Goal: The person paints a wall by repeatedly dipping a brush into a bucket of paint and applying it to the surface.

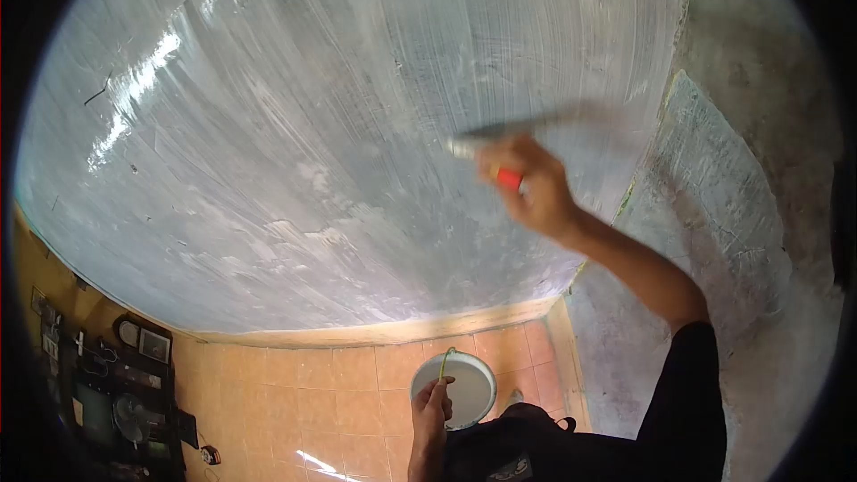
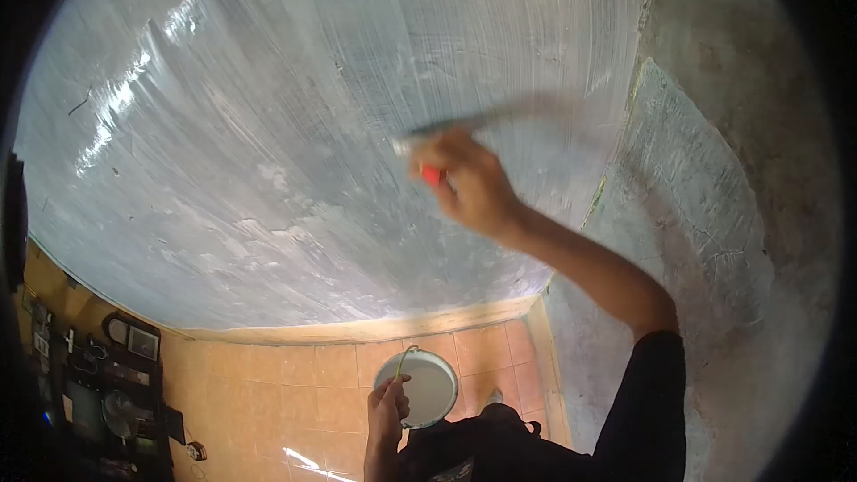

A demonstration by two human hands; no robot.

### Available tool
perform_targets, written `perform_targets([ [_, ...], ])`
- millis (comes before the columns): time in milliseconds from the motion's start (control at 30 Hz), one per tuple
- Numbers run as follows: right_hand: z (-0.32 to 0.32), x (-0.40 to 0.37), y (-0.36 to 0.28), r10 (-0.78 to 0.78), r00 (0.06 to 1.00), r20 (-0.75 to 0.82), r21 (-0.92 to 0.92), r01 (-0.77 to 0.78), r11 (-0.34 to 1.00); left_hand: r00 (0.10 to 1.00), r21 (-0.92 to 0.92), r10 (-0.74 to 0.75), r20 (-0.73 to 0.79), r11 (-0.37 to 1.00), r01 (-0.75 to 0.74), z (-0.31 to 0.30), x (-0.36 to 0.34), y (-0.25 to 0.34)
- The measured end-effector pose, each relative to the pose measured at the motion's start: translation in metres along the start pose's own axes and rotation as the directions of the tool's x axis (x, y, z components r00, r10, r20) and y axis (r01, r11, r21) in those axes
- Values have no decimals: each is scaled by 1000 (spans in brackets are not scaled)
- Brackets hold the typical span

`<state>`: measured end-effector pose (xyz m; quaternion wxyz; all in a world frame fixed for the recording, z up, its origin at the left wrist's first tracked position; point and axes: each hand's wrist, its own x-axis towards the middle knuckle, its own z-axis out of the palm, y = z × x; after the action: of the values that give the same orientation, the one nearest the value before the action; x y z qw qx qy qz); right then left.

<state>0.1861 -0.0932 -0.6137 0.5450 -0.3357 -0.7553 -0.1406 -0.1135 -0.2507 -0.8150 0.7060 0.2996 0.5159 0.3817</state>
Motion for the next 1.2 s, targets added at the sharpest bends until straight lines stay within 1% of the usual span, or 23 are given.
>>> perform_targets([
  [33, -8, 27, -2, -67, 996, -61, -15, 66, 998, 1000, 1, -11, 8, 1000, 11, -3, 0, 2],
  [67, -15, 54, -13, -90, 990, -112, -49, 85, 995, 1000, 3, -8, 14, 1000, 8, -7, 1, 3],
  [100, -22, 78, -20, -177, 974, -138, -134, 159, 978, 999, 11, -16, 43, 1000, 16, -12, 3, 5],
  [133, -33, 102, -27, -303, 944, -132, -242, 266, 933, 997, 16, -22, 75, 1000, 21, -15, 7, 6],
  [167, -40, 126, -30, -410, 898, -159, -291, 354, 889, 996, 13, -12, 88, 1000, 11, -19, 11, 7],
  [200, -48, 144, -35, -460, 873, -163, -349, 385, 854, 994, 45, -7, 113, 999, 2, -24, 14, 8],
  [233, -51, 162, -39, -472, 867, -162, -357, 394, 847, 991, 78, -4, 137, 997, -6, -31, 18, 10],
  [300, -52, 192, -42, -591, 784, -191, -476, 453, 754, 984, 80, -7, 180, 997, -7, -44, 26, 15],
  [367, -46, 205, -31, -613, 763, -203, -479, 469, 742, 976, 168, -32, 217, 986, -5, -56, 33, 21],
  [433, -35, 199, -9, -550, 800, -241, -491, 388, 780, 972, 185, -28, 235, 983, -16, -62, 35, 31],
  [500, -17, 173, -9, -555, 808, -199, -563, 369, 740, 967, 218, -29, 254, 976, -28, -74, 42, 41],
  [533, -7, 153, -6, -541, 821, -184, -557, 366, 746, 967, 212, -25, 255, 977, -31, -81, 47, 41],
  [633, 23, 75, 4, -460, 884, -81, -556, 343, 757, 967, 190, -22, 255, 981, -28, -92, 61, 45],
  [700, 46, 13, 12, -441, 897, -29, -521, 363, 773, 977, 211, 10, 215, 976, -56, -96, 63, 53],
  [767, 65, -49, 11, -397, 918, 22, -483, 357, 799, 976, 197, 11, 217, 979, -54, -99, 68, 57],
  [833, 82, -112, 6, -265, 960, 85, -419, 276, 865, 981, 175, 14, 195, 983, -48, -99, 72, 59],
  [900, 98, -157, -7, -137, 984, 110, -329, 166, 929, 983, 171, 0, 185, 985, -32, -98, 77, 60],
  [967, 114, -199, -12, 43, 992, 117, -149, -26, 989, 985, 173, -13, 171, 985, -17, -97, 79, 61],
  [1000, 116, -205, -15, 46, 992, 114, -148, -29, 988, 986, 160, -5, 166, 987, -21, -96, 80, 61],
  [1067, 119, -209, -21, 125, 936, 329, -38, -119, 992, 987, 152, -1, 160, 988, -24, -93, 82, 62],
  [1100, 117, -202, -21, 126, 936, 330, -36, -121, 992, 986, 147, 0, 165, 989, -25, -90, 82, 62],
  [1167, 112, -169, -13, 188, 936, 297, -78, -173, 982, 986, 132, 5, 164, 991, -27, -86, 82, 59],
  [1200, 111, -150, -10, 173, 962, 211, -34, -170, 985, 985, 124, -2, 175, 992, -20, -84, 82, 56],
])
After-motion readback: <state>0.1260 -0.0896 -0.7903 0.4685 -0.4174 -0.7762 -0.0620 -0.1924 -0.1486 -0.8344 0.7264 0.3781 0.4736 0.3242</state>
